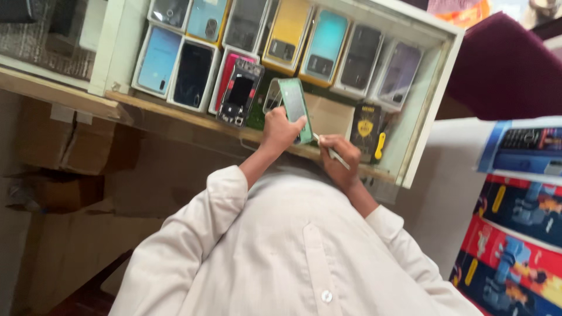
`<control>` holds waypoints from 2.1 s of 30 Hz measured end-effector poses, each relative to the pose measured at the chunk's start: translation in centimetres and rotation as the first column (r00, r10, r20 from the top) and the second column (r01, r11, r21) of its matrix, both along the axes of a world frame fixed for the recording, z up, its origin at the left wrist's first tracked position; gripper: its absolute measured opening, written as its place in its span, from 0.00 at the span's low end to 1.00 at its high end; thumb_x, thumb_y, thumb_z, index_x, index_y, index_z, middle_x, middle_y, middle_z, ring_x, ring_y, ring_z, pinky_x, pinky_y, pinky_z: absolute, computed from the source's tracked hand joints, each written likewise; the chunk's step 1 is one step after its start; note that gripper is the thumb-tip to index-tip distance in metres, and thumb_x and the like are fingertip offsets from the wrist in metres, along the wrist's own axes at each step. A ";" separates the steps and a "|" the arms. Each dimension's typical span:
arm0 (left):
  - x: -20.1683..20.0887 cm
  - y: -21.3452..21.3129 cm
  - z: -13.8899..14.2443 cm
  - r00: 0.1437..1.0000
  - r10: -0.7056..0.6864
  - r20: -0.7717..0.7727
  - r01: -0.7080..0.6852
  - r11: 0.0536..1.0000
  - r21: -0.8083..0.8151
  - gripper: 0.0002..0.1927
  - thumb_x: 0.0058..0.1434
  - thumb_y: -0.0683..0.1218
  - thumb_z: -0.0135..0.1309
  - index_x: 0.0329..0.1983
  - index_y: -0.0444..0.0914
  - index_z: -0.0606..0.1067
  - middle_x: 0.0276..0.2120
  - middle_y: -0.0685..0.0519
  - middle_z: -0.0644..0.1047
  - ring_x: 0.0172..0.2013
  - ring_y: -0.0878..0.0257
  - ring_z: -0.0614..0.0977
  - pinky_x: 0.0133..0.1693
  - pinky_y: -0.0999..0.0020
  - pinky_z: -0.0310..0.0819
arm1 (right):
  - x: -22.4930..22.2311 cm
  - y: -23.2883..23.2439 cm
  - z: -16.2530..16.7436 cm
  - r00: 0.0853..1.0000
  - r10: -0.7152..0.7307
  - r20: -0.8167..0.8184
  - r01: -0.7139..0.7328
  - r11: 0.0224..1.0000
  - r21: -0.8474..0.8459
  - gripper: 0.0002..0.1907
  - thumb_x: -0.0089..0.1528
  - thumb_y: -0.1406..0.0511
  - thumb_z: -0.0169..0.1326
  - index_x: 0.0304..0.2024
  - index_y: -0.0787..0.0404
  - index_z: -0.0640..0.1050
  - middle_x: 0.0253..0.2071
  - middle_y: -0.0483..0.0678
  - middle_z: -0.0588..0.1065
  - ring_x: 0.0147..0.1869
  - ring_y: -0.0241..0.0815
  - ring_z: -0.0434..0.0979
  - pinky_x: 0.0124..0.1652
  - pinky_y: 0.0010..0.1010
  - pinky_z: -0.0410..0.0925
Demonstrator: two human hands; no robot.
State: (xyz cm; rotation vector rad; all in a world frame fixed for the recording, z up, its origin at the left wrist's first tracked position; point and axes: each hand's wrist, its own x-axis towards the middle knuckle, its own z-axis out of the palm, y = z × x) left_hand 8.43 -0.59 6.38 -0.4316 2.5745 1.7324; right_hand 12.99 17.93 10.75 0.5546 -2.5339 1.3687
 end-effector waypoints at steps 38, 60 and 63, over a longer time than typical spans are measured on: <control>-0.2 -1.9 -1.7 0.971 -0.064 0.231 0.090 0.991 -0.102 0.23 0.51 0.53 0.66 0.30 0.25 0.80 0.27 0.37 0.81 0.30 0.49 0.87 0.35 0.59 0.82 | -1.3 -0.6 -1.5 0.960 0.270 -0.078 -0.259 0.958 0.124 0.08 0.60 0.75 0.63 0.34 0.67 0.74 0.40 0.56 0.79 0.42 0.53 0.82 0.42 0.38 0.75; -0.5 -3.0 -2.7 0.985 -0.041 0.166 0.059 0.993 -0.106 0.21 0.50 0.52 0.67 0.31 0.28 0.81 0.28 0.38 0.82 0.31 0.51 0.87 0.35 0.59 0.81 | -1.5 -1.2 -1.7 0.957 0.283 -0.063 -0.273 0.953 0.131 0.08 0.58 0.75 0.62 0.38 0.67 0.75 0.42 0.55 0.78 0.45 0.55 0.80 0.45 0.40 0.73; -0.5 -3.3 -2.8 0.986 -0.041 0.159 0.061 0.991 -0.119 0.19 0.50 0.52 0.67 0.32 0.29 0.81 0.28 0.39 0.83 0.31 0.51 0.87 0.36 0.59 0.81 | -1.6 -1.4 -2.0 0.952 0.298 -0.071 -0.287 0.949 0.130 0.08 0.58 0.75 0.62 0.37 0.66 0.75 0.42 0.55 0.78 0.45 0.54 0.81 0.45 0.39 0.74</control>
